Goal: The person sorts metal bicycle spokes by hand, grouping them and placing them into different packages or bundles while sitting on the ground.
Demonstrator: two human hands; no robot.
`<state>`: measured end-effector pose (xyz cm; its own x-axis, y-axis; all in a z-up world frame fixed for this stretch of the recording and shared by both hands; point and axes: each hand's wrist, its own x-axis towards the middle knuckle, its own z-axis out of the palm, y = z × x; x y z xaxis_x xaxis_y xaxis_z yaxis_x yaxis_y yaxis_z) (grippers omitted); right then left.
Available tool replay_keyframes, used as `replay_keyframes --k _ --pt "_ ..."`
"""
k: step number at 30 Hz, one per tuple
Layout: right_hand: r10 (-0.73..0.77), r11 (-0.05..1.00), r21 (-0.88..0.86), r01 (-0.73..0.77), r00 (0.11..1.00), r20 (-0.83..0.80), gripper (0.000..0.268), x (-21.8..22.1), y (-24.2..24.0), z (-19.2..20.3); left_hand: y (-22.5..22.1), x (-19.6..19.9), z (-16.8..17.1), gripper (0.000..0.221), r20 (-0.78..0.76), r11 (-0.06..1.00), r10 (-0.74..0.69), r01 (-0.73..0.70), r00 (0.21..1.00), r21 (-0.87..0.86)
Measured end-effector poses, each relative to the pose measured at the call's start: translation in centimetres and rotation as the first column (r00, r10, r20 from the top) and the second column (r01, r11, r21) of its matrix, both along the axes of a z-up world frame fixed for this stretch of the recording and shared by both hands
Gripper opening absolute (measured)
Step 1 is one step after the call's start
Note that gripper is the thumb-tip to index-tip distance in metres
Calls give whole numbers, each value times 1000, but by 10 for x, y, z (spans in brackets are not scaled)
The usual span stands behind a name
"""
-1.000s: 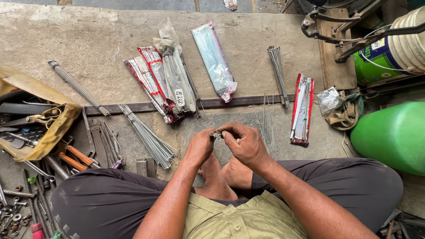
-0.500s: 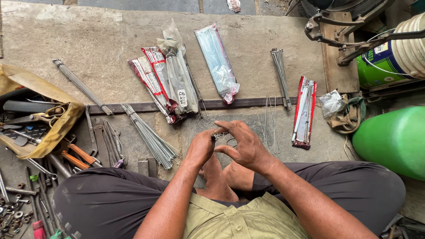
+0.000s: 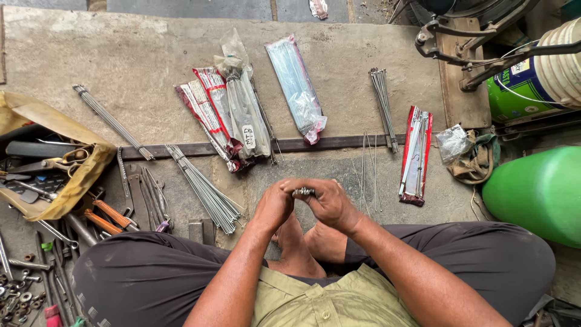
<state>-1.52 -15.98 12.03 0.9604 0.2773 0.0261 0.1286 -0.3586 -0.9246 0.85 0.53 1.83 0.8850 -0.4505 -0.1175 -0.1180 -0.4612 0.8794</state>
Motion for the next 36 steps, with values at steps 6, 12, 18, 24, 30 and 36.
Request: replay_keyframes --k 6,12,18,24,30,36 --pt "-33 999 -20 35 996 78 28 -9 0 -2 5 -3 0 27 80 1000 -9 9 997 4" --pt "4 999 31 -7 996 89 29 -4 -2 -23 3 -3 -18 35 29 992 121 -122 992 25" --pt "-86 996 4 86 995 -49 19 18 -10 -25 2 12 -1 41 31 983 117 -120 993 140" --pt "-20 998 -67 20 1000 12 24 13 1 -10 -5 15 -54 10 124 974 -26 -3 992 229" --pt "21 999 -36 -22 999 -37 23 22 -5 -14 8 34 -70 10 -82 982 -90 102 993 162" --pt "24 1000 7 -24 997 -76 19 23 -12 -26 8 42 -68 13 24 958 -234 227 972 174"
